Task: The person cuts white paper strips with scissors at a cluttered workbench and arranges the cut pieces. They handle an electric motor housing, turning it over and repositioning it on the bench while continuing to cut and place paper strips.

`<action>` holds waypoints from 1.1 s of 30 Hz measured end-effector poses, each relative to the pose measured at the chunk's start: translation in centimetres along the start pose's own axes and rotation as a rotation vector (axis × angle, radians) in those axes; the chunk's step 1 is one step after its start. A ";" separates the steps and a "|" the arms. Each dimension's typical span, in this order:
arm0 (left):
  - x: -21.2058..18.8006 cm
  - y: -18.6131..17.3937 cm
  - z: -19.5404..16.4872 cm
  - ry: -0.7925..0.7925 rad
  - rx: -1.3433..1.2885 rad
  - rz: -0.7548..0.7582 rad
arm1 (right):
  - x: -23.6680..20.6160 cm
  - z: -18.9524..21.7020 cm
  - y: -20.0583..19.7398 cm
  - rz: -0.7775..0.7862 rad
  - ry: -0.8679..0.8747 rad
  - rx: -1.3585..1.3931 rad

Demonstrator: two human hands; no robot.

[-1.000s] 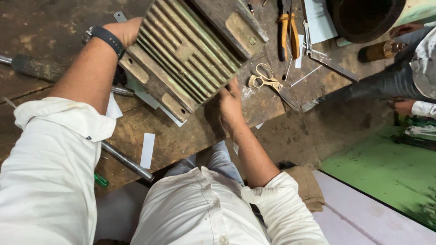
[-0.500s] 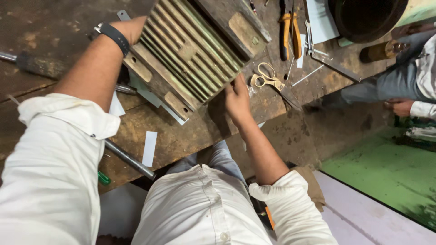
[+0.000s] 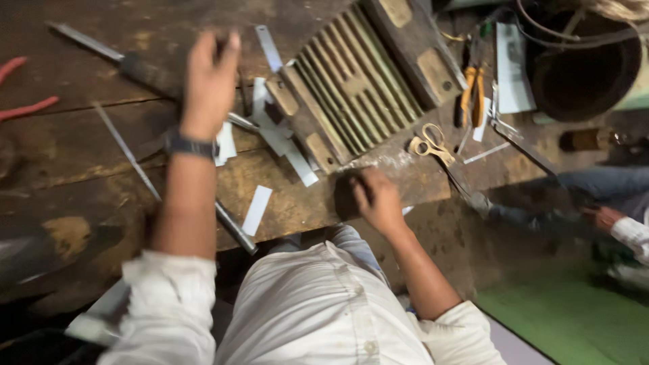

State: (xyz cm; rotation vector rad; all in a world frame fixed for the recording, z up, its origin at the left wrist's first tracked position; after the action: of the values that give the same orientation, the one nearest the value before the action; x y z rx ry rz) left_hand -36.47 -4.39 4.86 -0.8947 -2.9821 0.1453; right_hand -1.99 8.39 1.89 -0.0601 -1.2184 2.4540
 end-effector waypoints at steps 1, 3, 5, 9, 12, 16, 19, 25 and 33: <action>-2.8 -1.1 0.1 0.059 0.157 -0.086 | 0.2 1.2 0.1 0.035 -0.105 -0.017; -7.8 -0.9 0.6 -0.117 0.176 -0.167 | 1.1 3.2 0.4 0.101 -0.318 -0.060; -12.1 0.6 1.3 -0.197 0.345 -0.144 | 2.1 4.6 0.5 0.152 -0.382 -0.096; -16.6 3.9 2.4 0.211 1.029 -0.047 | 3.3 5.6 -0.2 0.312 -0.377 -0.115; -17.9 6.2 3.5 0.262 1.381 -0.001 | 2.8 5.3 -1.8 0.243 -0.508 -0.006; -21.6 7.4 4.2 0.158 1.318 0.068 | 1.3 2.9 -4.6 0.209 -0.534 0.031; -26.2 8.1 3.7 0.129 1.268 0.125 | 0.0 0.2 -7.1 0.203 -0.479 0.051; -31.0 9.4 2.1 0.376 1.460 0.224 | -1.9 -3.1 -12.0 0.199 -0.401 0.196; -30.5 18.6 -6.9 0.362 0.536 -0.108 | -0.9 -1.2 -14.3 0.302 -0.817 0.358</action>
State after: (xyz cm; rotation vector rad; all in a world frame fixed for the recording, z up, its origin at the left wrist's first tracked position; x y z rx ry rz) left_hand -0.45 -5.19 10.00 -0.6122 -2.4553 0.6615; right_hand 3.82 16.70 12.08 1.0114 -1.0617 3.0430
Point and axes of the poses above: each hand's wrist, its own x-axis towards the middle knuckle, its own y-axis out of the palm, z = x × y, the point moved 1 cm from there along x, towards the middle knuckle, and after that the axes turned 11 degrees about -y, right-handed, at the moved point
